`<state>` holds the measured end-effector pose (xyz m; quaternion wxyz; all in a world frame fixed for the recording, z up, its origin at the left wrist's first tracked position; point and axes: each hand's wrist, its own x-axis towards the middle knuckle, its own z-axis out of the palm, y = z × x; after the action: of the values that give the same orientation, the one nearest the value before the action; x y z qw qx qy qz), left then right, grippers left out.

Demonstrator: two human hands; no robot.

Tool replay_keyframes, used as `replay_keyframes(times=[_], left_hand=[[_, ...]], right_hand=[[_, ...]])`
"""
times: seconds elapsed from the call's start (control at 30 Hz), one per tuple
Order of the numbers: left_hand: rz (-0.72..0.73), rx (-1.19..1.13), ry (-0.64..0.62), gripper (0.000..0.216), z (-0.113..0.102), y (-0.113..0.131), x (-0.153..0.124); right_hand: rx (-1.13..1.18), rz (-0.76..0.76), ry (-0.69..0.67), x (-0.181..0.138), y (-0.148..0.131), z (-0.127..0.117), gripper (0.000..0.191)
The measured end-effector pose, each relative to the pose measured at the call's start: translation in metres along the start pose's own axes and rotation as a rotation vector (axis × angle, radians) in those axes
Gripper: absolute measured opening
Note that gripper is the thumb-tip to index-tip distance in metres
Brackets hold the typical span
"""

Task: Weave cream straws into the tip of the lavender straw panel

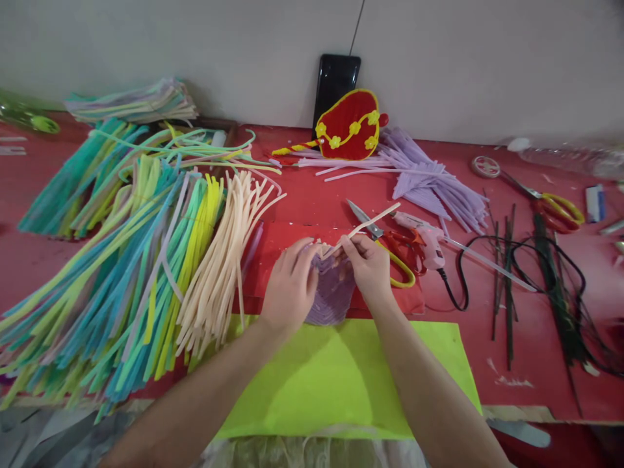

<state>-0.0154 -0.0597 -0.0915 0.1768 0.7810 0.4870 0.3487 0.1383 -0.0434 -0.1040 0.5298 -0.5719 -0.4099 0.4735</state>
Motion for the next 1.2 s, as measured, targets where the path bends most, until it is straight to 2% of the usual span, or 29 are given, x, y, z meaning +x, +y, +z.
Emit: replay_keyframes(times=[0.13, 0.27, 0.37, 0.47, 0.53, 0.6, 0.7, 0.87, 1.07, 1.2], left_hand=[[0.058, 0.263, -0.11, 0.043, 0.006, 0.008, -0.011], [0.049, 0.285, -0.161, 0.042, 0.006, 0.007, -0.013], [-0.015, 0.108, -0.109, 0.036, 0.002, 0.003, -0.007], [-0.265, -0.164, -0.01, 0.027, -0.003, -0.003, 0.002], [-0.423, -0.376, -0.044, 0.02, -0.005, -0.007, 0.008], [-0.496, -0.581, -0.129, 0.017, -0.004, -0.009, 0.012], [-0.573, -0.762, -0.154, 0.009, -0.001, -0.011, 0.014], [-0.653, -0.919, -0.091, 0.012, 0.001, -0.011, 0.015], [-0.71, -0.961, 0.146, 0.019, 0.003, -0.015, 0.017], [-0.707, -0.931, 0.213, 0.018, 0.004, -0.015, 0.017]], right_hand=[[-0.027, 0.038, -0.102, 0.008, 0.004, 0.0, 0.032], [-0.023, 0.072, -0.148, 0.013, 0.004, 0.0, 0.032], [-0.05, 0.051, -0.147, 0.011, 0.001, -0.002, 0.031], [-0.078, -0.006, -0.128, 0.007, -0.003, -0.005, 0.03], [-0.076, -0.043, -0.111, 0.003, -0.006, -0.006, 0.028], [-0.068, -0.063, -0.116, -0.001, -0.008, -0.006, 0.026], [-0.05, -0.08, -0.146, -0.005, -0.01, -0.004, 0.025], [0.017, -0.093, -0.135, -0.007, -0.012, -0.002, 0.024], [0.025, -0.102, -0.114, -0.007, -0.011, -0.001, 0.023], [0.037, -0.097, -0.11, -0.009, -0.011, 0.002, 0.022]])
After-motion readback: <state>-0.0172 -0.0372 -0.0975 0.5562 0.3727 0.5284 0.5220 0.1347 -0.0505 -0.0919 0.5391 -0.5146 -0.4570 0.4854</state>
